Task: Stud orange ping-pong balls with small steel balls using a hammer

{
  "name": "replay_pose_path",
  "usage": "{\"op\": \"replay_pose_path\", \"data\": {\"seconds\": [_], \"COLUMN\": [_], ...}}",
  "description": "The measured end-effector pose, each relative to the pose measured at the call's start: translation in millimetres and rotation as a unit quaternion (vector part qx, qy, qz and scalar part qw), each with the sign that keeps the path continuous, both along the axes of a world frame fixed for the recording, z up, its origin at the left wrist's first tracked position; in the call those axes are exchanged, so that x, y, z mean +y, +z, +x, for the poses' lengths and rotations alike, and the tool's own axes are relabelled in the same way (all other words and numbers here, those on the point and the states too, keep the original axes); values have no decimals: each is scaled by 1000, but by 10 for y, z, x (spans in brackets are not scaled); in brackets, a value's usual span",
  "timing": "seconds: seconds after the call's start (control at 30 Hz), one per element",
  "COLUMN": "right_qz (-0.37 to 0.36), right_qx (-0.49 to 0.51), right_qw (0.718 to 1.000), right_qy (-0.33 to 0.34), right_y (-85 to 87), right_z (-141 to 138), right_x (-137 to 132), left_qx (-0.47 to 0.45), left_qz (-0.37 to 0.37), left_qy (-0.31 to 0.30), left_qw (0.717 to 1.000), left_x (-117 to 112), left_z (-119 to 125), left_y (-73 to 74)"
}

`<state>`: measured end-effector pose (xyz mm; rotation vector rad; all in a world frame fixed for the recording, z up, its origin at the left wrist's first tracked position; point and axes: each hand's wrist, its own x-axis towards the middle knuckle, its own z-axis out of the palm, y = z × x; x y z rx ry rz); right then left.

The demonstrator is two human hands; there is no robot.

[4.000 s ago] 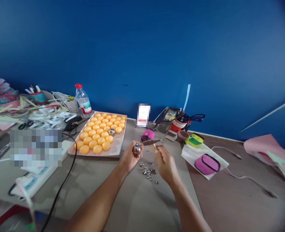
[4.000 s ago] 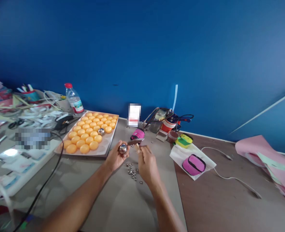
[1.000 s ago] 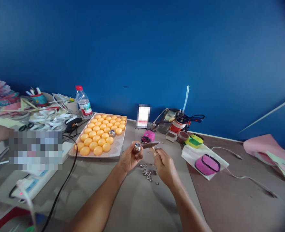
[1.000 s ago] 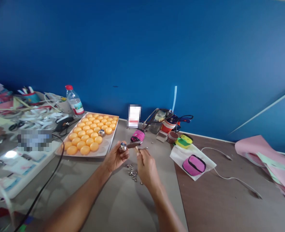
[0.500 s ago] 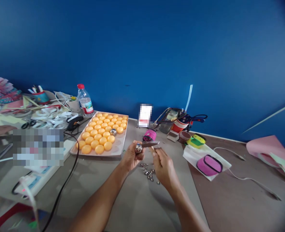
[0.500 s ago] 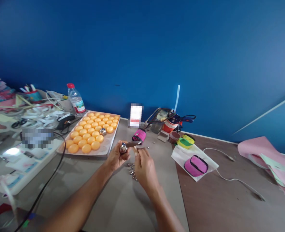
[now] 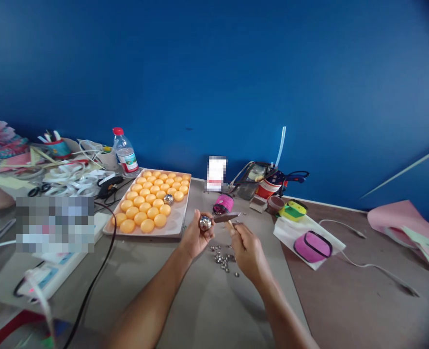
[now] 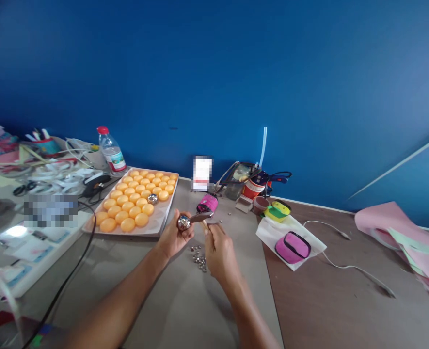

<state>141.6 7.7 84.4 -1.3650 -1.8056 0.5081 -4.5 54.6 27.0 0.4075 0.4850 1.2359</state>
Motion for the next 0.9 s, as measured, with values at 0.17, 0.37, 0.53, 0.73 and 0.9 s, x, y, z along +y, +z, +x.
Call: {"op": "replay_pose_path", "data": {"seconds": [0.17,0.37,0.53,0.73,0.9], "right_qz": [18,26,19,23,15], "right_qx": [-15,-8,-38,-38,-65], "right_qw": [1000,999,998,999,997], "right_qy": [21,46,40,29,45], "right_y": [-83,-104,-104,-126,-123], "right_z": [-111,-171,-174,-178,-188], "right_x": [-9,-35,-38,-50,-49], "left_qx": [54,71,70,96,115], "left_qz": [9,-17,-12,-5,-7], "left_qy": [30,48,33,22,31], "left_qw": [998,996,997,995,993], "left_x": [30,29,20,16,16], "left_z": [-10,14,28,36,43], "left_y": [-33,-10,0,8,-11]}}
